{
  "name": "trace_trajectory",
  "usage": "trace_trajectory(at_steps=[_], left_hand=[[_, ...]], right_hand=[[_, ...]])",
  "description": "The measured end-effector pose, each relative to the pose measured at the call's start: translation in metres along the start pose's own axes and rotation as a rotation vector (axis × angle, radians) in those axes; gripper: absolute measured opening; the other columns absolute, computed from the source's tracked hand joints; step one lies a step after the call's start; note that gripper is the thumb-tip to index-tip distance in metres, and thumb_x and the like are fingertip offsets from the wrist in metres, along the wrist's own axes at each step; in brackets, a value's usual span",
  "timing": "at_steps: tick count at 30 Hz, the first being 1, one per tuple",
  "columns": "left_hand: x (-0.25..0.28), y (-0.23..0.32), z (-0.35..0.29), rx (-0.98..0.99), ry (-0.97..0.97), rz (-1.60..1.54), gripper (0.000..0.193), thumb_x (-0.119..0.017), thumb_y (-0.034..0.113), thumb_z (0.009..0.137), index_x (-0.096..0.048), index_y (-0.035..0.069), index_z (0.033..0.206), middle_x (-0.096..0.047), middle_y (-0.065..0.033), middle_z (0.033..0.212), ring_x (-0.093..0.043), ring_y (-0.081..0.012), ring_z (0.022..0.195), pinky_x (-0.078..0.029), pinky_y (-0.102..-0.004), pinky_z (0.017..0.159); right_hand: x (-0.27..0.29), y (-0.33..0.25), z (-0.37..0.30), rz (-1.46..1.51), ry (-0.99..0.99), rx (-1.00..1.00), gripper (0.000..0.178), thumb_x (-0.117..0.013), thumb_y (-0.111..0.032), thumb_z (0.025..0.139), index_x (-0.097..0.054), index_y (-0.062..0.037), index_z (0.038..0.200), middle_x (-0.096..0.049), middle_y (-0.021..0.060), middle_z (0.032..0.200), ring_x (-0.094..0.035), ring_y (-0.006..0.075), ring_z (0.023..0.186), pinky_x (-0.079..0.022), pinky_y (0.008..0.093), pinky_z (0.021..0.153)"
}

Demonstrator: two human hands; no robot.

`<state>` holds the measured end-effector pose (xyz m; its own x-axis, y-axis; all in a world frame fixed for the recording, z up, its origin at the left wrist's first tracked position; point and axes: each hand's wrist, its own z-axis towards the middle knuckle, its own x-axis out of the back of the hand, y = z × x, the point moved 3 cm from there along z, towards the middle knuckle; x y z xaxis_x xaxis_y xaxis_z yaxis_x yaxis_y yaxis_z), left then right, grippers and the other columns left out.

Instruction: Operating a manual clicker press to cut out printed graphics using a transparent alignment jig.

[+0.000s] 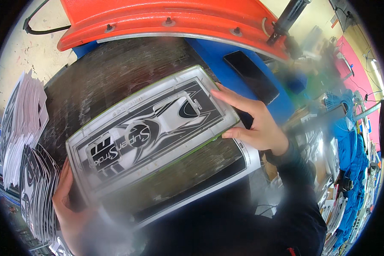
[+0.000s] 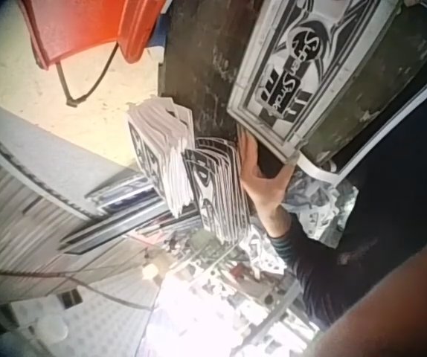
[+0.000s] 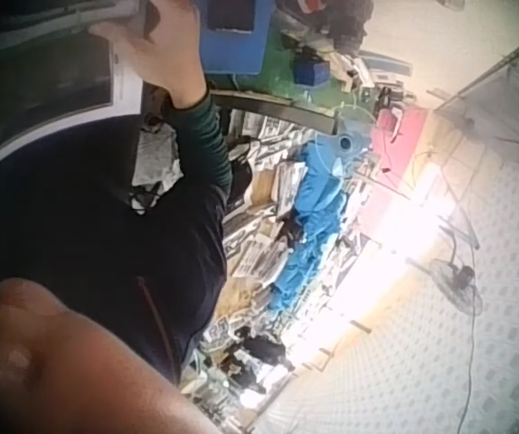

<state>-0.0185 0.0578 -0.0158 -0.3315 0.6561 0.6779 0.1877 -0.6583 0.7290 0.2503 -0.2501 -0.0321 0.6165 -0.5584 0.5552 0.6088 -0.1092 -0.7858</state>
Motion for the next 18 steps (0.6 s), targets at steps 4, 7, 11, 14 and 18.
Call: trace_trajectory(at_steps=[4, 7, 11, 14, 18], left_hand=[[-0.0005, -0.0023, 0.0006, -0.015, 0.016, -0.025, 0.095, -0.082, 0.037, 0.065, -0.042, -0.012, 0.135, -0.041, -0.0284, 0.143, -0.033, -0.0349, 0.139, -0.017, -0.0419, 0.115], [0.0004, -0.0019, 0.0013, -0.026, 0.006, -0.004, 0.095, -0.082, 0.039, 0.065, -0.042, -0.012, 0.135, -0.041, -0.0285, 0.142, -0.033, -0.0352, 0.138, -0.018, -0.0421, 0.114], [-0.0012, 0.0006, 0.0034, -0.029, 0.004, -0.007, 0.092, -0.082, 0.034, 0.064, -0.043, -0.01, 0.135, -0.041, -0.0285, 0.142, -0.033, -0.0359, 0.138, -0.018, -0.0436, 0.115], [-0.0008, 0.0021, 0.0062, -0.026, -0.002, -0.019, 0.09, -0.083, 0.028, 0.063, -0.044, -0.009, 0.135, -0.041, -0.0284, 0.142, -0.033, -0.0363, 0.138, -0.018, -0.0443, 0.115], [0.0001, -0.0005, 0.006, -0.055, 0.002, -0.005, 0.088, -0.081, 0.019, 0.06, -0.045, -0.01, 0.134, -0.041, -0.0279, 0.143, -0.033, -0.0365, 0.138, -0.019, -0.0437, 0.114]], right_hand=[[0.0007, 0.002, -0.0002, -0.037, 0.02, 0.04, 0.075, -0.08, -0.015, 0.07, -0.049, -0.0099, 0.138, -0.045, 0.022, 0.141, -0.035, 0.0324, 0.138, -0.03, 0.0387, 0.111], [0.0011, 0.0005, 0.0001, -0.044, 0.021, 0.027, 0.074, -0.08, -0.015, 0.07, -0.049, -0.0095, 0.137, -0.045, 0.0226, 0.141, -0.036, 0.0326, 0.137, -0.03, 0.0382, 0.111], [0.0026, 0.001, 0.0008, -0.048, 0.023, 0.026, 0.072, -0.08, -0.014, 0.07, -0.051, -0.009, 0.136, -0.046, 0.0234, 0.14, -0.037, 0.0329, 0.137, -0.031, 0.0379, 0.111], [0.0035, 0.0025, 0.0018, -0.06, 0.025, 0.041, 0.071, -0.08, -0.012, 0.07, -0.052, -0.0085, 0.135, -0.047, 0.0236, 0.139, -0.038, 0.0327, 0.136, -0.031, 0.0381, 0.111], [0.0054, -0.0022, 0.001, -0.044, 0.029, 0.048, 0.072, -0.081, -0.01, 0.068, -0.053, -0.0076, 0.134, -0.05, 0.0218, 0.137, -0.038, 0.0324, 0.136, -0.03, 0.0383, 0.111]])
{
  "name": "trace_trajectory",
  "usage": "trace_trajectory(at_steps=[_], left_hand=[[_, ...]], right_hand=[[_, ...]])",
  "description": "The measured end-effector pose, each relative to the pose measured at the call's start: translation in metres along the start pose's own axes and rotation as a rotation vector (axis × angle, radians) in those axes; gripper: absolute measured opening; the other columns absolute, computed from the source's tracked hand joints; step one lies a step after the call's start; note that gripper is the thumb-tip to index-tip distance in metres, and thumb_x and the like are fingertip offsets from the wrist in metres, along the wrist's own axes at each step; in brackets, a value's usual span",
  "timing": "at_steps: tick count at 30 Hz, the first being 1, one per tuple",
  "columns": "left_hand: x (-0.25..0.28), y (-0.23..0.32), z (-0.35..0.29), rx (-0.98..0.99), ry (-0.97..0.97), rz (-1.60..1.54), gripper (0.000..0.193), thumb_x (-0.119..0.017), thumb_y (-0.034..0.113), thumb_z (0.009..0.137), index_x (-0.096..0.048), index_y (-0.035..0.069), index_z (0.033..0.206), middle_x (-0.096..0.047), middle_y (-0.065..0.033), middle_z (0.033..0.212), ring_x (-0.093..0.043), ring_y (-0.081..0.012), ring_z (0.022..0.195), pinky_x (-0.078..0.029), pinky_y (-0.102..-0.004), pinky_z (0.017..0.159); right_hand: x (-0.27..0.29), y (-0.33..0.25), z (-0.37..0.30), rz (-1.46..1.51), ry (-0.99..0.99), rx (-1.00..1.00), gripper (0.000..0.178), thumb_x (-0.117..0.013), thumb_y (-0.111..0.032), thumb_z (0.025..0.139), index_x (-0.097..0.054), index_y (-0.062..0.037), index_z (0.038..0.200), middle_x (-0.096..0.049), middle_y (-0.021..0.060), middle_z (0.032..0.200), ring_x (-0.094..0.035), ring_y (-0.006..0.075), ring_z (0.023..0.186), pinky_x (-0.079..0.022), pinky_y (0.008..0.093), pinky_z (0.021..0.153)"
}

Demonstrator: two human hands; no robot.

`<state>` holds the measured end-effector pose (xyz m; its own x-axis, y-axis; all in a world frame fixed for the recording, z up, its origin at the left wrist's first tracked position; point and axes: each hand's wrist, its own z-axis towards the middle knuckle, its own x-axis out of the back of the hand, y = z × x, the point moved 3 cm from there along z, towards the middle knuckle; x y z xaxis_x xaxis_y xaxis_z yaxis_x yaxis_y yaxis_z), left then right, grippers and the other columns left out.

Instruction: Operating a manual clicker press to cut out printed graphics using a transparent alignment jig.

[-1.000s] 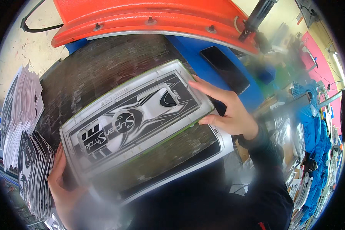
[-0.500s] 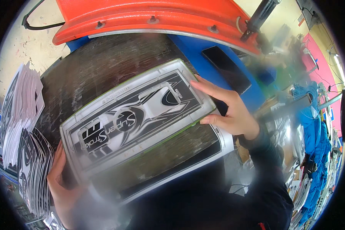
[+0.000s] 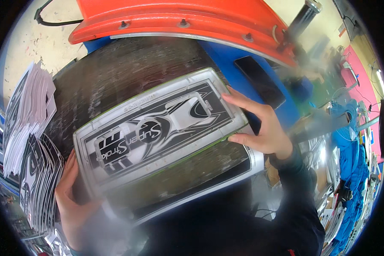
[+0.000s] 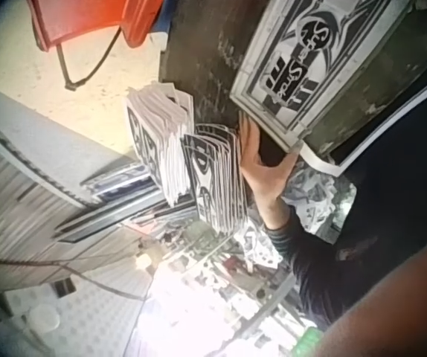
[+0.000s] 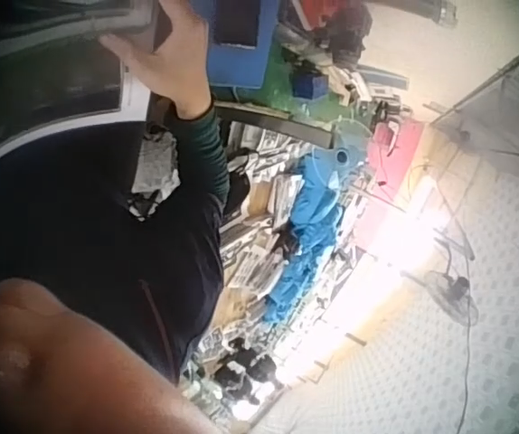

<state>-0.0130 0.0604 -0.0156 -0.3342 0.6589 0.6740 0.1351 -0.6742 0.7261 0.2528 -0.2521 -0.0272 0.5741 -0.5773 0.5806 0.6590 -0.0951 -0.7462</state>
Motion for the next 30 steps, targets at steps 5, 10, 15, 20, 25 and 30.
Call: trace_trajectory(at_steps=[5, 10, 15, 20, 25, 30], left_hand=[[0.005, 0.003, -0.009, 0.018, -0.004, 0.058, 0.089, -0.081, 0.014, 0.055, -0.046, -0.009, 0.134, -0.042, -0.026, 0.143, -0.033, -0.0328, 0.139, -0.02, -0.0405, 0.114], [0.001, 0.002, -0.004, -0.128, -0.02, 0.075, 0.088, -0.084, 0.011, 0.058, -0.046, -0.006, 0.135, -0.045, -0.0213, 0.143, -0.034, -0.0343, 0.139, -0.022, -0.0466, 0.113], [0.003, -0.002, -0.01, -0.124, -0.021, 0.114, 0.089, -0.085, 0.014, 0.06, -0.044, -0.007, 0.136, -0.042, -0.0229, 0.144, -0.032, -0.0352, 0.139, -0.022, -0.0491, 0.113], [0.003, -0.004, -0.009, -0.153, -0.03, 0.114, 0.092, -0.086, 0.014, 0.059, -0.042, -0.007, 0.137, -0.039, -0.0242, 0.145, -0.03, -0.0355, 0.14, -0.02, -0.0494, 0.113], [0.002, -0.005, -0.006, -0.202, -0.024, 0.084, 0.085, -0.083, 0.013, 0.061, -0.045, -0.008, 0.134, -0.042, -0.0248, 0.143, -0.031, -0.0361, 0.14, -0.022, -0.0492, 0.113], [0.004, 0.001, -0.013, -0.197, 0.138, 0.003, 0.078, -0.077, 0.019, 0.068, -0.041, -0.007, 0.132, -0.044, -0.0255, 0.135, -0.04, -0.0373, 0.131, -0.03, -0.0437, 0.108]], right_hand=[[-0.009, 0.0, 0.003, -0.057, 0.007, -0.053, 0.074, -0.081, -0.008, 0.062, -0.054, -0.0033, 0.132, -0.054, 0.0161, 0.135, -0.039, 0.0305, 0.136, -0.029, 0.0368, 0.111], [-0.001, 0.002, -0.009, -0.009, 0.051, -0.106, 0.078, -0.077, -0.01, 0.059, -0.052, 0.0018, 0.133, -0.051, 0.0194, 0.138, -0.04, 0.027, 0.136, -0.027, 0.0358, 0.112], [-0.003, 0.012, -0.008, 0.0, 0.056, -0.103, 0.079, -0.077, -0.018, 0.063, -0.05, 0.0043, 0.133, -0.049, 0.0213, 0.138, -0.042, 0.0285, 0.134, -0.028, 0.0358, 0.111], [-0.005, 0.011, -0.004, -0.018, 0.066, -0.097, 0.078, -0.076, -0.025, 0.065, -0.05, 0.0049, 0.133, -0.05, 0.021, 0.138, -0.044, 0.0286, 0.132, -0.028, 0.0366, 0.111], [0.004, 0.005, -0.002, -0.05, 0.111, -0.01, 0.077, -0.073, -0.033, 0.074, -0.047, 0.0035, 0.136, -0.046, 0.0206, 0.141, -0.041, 0.0287, 0.134, -0.026, 0.0383, 0.112], [0.115, 0.038, 0.022, -0.281, 1.038, 0.057, 0.06, -0.061, -0.025, 0.092, -0.039, -0.0009, 0.142, -0.04, 0.0141, 0.144, -0.038, 0.0259, 0.134, -0.03, 0.0349, 0.109]])
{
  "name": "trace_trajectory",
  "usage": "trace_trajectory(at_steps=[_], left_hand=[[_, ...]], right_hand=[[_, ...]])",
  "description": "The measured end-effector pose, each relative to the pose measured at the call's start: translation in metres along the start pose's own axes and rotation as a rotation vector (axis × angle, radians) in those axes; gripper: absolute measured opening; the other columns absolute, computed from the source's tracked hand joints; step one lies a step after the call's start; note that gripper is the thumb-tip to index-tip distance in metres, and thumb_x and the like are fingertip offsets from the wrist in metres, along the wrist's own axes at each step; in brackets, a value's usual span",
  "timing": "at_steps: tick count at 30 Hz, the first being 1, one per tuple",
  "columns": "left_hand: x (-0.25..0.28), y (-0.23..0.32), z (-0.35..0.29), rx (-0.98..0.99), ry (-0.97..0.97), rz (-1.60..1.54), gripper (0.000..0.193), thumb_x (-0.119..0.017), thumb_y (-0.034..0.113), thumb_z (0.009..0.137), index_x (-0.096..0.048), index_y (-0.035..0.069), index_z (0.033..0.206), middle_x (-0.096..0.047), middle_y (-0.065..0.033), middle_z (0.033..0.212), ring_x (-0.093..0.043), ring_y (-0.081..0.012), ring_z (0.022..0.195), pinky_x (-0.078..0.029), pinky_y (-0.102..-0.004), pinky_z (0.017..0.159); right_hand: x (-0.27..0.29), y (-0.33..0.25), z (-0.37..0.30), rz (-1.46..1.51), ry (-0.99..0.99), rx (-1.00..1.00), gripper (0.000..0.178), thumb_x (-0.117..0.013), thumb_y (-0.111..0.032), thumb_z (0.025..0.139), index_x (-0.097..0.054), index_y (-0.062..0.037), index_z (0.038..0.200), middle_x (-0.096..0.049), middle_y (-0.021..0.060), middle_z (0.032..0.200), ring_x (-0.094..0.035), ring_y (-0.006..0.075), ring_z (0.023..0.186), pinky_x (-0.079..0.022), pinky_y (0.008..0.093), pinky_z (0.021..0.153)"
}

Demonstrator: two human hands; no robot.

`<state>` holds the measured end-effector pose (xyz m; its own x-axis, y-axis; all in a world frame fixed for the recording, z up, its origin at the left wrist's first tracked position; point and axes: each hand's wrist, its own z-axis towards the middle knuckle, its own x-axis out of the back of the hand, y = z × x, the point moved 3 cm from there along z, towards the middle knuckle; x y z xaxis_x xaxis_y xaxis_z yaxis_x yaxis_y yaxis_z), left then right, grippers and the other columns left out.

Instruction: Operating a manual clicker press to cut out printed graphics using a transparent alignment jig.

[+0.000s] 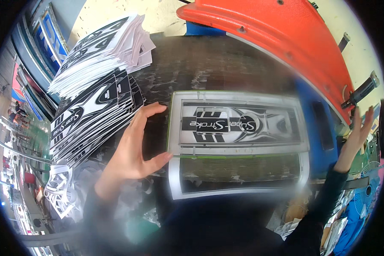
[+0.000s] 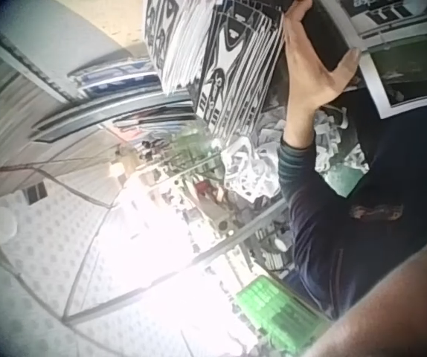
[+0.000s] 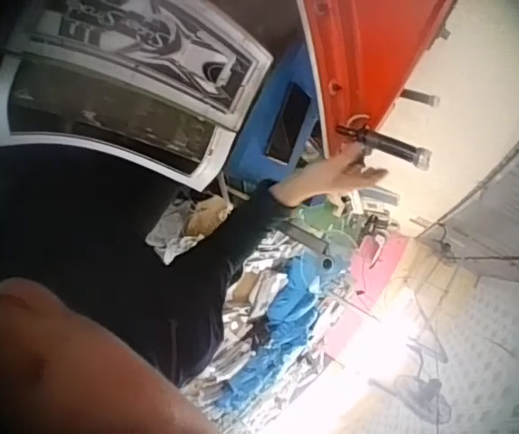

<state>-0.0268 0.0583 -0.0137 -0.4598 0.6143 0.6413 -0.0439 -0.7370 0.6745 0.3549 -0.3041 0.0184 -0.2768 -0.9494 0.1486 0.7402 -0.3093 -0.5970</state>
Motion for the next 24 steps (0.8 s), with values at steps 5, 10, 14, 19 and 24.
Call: trace_trajectory(at_steps=[5, 10, 14, 19, 24], left_hand=[[-0.002, 0.004, 0.0, -0.11, 0.064, 0.12, 0.082, -0.069, 0.047, 0.073, -0.044, -0.007, 0.13, -0.048, -0.0251, 0.13, -0.043, -0.0392, 0.127, -0.03, -0.0437, 0.107], [0.002, 0.012, -0.008, -0.172, 0.13, 0.133, 0.078, -0.068, 0.046, 0.074, -0.047, -0.006, 0.128, -0.053, -0.0229, 0.126, -0.046, -0.0386, 0.125, -0.032, -0.0448, 0.106], [0.004, 0.013, -0.009, -0.209, 0.171, 0.166, 0.073, -0.067, 0.043, 0.076, -0.047, -0.005, 0.127, -0.053, -0.0223, 0.127, -0.046, -0.0378, 0.125, -0.033, -0.0448, 0.105], [0.006, 0.012, -0.008, -0.236, 0.231, 0.145, 0.069, -0.068, 0.039, 0.077, -0.047, -0.001, 0.13, -0.054, -0.0185, 0.128, -0.044, -0.0371, 0.127, -0.032, -0.0461, 0.106], [0.003, 0.037, -0.001, -0.295, 0.238, 0.205, 0.07, -0.071, 0.032, 0.074, -0.047, -0.001, 0.13, -0.053, -0.0187, 0.13, -0.041, -0.0381, 0.13, -0.03, -0.0467, 0.108]], right_hand=[[-0.007, 0.05, 0.112, 0.639, -0.222, -0.42, 0.038, -0.053, -0.026, 0.097, -0.057, -0.0026, 0.127, -0.061, 0.0119, 0.118, -0.052, 0.0187, 0.117, -0.04, 0.0302, 0.097], [-0.031, 0.037, 0.103, 0.561, -0.042, -0.449, 0.024, -0.072, -0.024, 0.084, -0.059, -0.0043, 0.088, -0.057, 0.0018, 0.068, -0.055, 0.0112, 0.06, -0.044, 0.0243, 0.055], [-0.026, 0.011, 0.088, 0.517, 0.009, -0.486, 0.022, -0.07, -0.023, 0.084, -0.059, -0.0052, 0.08, -0.056, 0.0015, 0.066, -0.053, 0.0109, 0.059, -0.041, 0.025, 0.056], [-0.02, -0.033, 0.057, 0.507, -0.025, -0.416, 0.017, -0.066, -0.018, 0.085, -0.059, -0.003, 0.082, -0.054, 0.001, 0.067, -0.05, 0.0095, 0.06, -0.038, 0.0246, 0.054], [-0.022, -0.057, 0.02, 0.607, -0.115, -0.425, 0.017, -0.062, -0.014, 0.087, -0.059, -0.002, 0.099, -0.054, 0.0016, 0.075, -0.05, 0.008, 0.063, -0.04, 0.0226, 0.057]])
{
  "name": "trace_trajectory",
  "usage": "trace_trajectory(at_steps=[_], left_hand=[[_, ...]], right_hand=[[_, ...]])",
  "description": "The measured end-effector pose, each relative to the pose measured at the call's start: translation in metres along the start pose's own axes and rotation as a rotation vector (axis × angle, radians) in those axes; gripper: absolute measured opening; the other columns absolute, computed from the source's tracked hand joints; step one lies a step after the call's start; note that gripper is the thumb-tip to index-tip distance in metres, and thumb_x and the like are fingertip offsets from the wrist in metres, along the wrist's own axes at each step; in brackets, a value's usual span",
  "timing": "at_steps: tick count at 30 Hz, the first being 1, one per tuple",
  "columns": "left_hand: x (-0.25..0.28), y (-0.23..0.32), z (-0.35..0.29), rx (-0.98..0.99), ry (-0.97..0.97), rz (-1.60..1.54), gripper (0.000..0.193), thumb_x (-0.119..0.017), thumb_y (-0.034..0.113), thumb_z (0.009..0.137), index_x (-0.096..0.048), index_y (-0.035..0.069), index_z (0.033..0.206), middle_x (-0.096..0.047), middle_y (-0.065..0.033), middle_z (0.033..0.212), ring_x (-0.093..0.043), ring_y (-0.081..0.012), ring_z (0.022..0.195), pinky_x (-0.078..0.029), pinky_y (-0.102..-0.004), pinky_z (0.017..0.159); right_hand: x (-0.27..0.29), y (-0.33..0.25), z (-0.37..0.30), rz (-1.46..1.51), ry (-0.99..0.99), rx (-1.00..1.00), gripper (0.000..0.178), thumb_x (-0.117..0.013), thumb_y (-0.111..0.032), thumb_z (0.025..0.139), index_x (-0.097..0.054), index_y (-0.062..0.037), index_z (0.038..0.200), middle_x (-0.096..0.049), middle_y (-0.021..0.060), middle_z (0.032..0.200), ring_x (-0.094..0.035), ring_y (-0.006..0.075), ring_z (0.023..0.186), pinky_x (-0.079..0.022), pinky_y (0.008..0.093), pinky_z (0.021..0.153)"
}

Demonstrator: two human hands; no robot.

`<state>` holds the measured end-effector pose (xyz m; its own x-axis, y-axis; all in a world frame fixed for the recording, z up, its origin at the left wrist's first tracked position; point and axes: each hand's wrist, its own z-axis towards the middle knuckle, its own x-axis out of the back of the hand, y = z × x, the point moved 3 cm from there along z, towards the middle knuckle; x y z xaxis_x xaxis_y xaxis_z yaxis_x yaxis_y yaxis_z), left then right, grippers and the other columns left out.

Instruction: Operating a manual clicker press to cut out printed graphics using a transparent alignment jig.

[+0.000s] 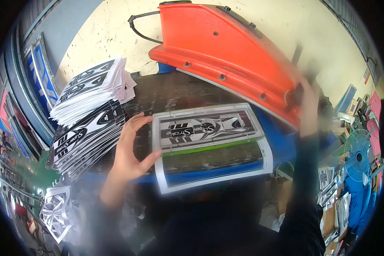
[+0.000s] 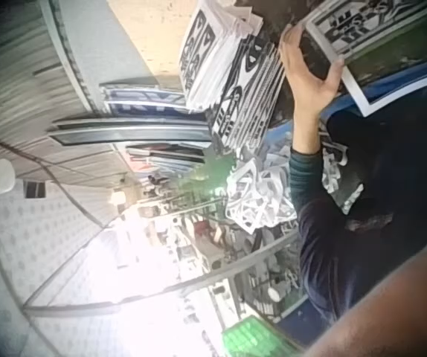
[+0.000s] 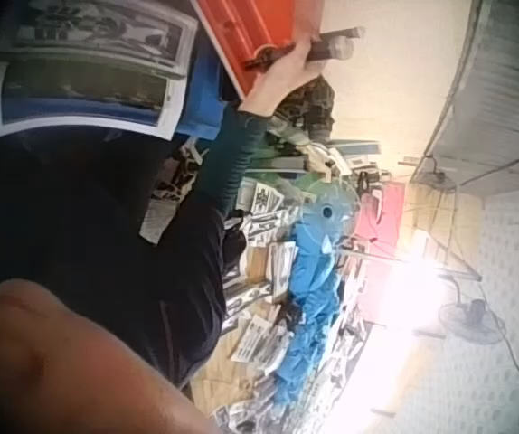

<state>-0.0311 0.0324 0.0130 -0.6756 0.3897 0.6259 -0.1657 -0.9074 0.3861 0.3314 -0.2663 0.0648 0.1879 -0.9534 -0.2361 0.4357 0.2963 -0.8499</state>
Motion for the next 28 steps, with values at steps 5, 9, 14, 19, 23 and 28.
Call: trace_trajectory(at_steps=[5, 9, 14, 19, 23, 28], left_hand=[[-0.004, 0.043, 0.035, -0.149, -0.04, -0.12, 0.072, -0.075, 0.02, 0.069, -0.047, -0.001, 0.131, -0.053, -0.0178, 0.13, -0.043, -0.0383, 0.128, -0.033, -0.0467, 0.106], [-0.008, 0.075, 0.06, -0.265, -0.051, -0.179, 0.072, -0.078, 0.013, 0.068, -0.047, 0.0, 0.132, -0.053, -0.0161, 0.13, -0.046, -0.0375, 0.126, -0.037, -0.0451, 0.103], [-0.021, 0.102, 0.076, -0.363, 0.051, -0.344, 0.079, -0.075, 0.003, 0.073, -0.035, 0.0, 0.141, -0.054, -0.0212, 0.132, -0.055, -0.0336, 0.12, -0.045, -0.0398, 0.098], [-0.005, 0.111, 0.069, -0.252, 0.071, -0.108, 0.095, -0.064, -0.008, 0.081, 0.002, -0.002, 0.149, -0.046, -0.0274, 0.137, -0.063, -0.0245, 0.106, -0.055, -0.0295, 0.082], [0.009, 0.104, 0.056, -0.089, 0.328, -0.13, 0.097, -0.063, -0.011, 0.078, 0.002, -0.001, 0.149, -0.032, -0.0284, 0.146, -0.066, -0.0268, 0.101, -0.057, -0.0301, 0.078], [0.03, 0.099, 0.05, -0.025, 0.528, 0.037, 0.097, -0.065, -0.009, 0.078, -0.003, 0.002, 0.15, -0.023, -0.0295, 0.15, -0.066, -0.0295, 0.101, -0.058, -0.0319, 0.076]], right_hand=[[-0.038, -0.043, -0.083, -0.031, -0.165, 0.094, 0.032, -0.056, -0.009, 0.089, -0.051, 0.0002, 0.118, -0.056, 0.0053, 0.091, -0.054, 0.0113, 0.082, -0.044, 0.0261, 0.076], [-0.058, -0.064, -0.13, -0.095, -0.394, 0.263, 0.044, -0.054, -0.008, 0.088, -0.042, 0.003, 0.129, -0.055, 0.0092, 0.109, -0.053, 0.0155, 0.1, -0.042, 0.03, 0.092], [-0.059, -0.076, -0.146, -0.295, -0.608, 0.529, 0.055, -0.055, -0.005, 0.085, -0.039, 0.0042, 0.137, -0.051, 0.0204, 0.133, -0.049, 0.0296, 0.124, -0.037, 0.0387, 0.103], [-0.055, -0.086, -0.102, -0.859, -0.255, 1.08, 0.057, -0.061, -0.007, 0.081, -0.046, -0.0014, 0.136, -0.047, 0.0192, 0.138, -0.044, 0.0374, 0.128, -0.035, 0.0445, 0.106], [-0.037, -0.074, -0.061, -1.024, 0.166, 1.124, 0.066, -0.066, -0.007, 0.08, -0.041, -0.0078, 0.141, -0.041, 0.0164, 0.142, -0.042, 0.0363, 0.129, -0.037, 0.0446, 0.105], [-0.039, -0.055, -0.051, -0.526, -0.017, 0.652, 0.07, -0.065, -0.01, 0.087, -0.028, -0.0098, 0.147, -0.034, 0.012, 0.148, -0.032, 0.0332, 0.139, -0.038, 0.041, 0.107]])
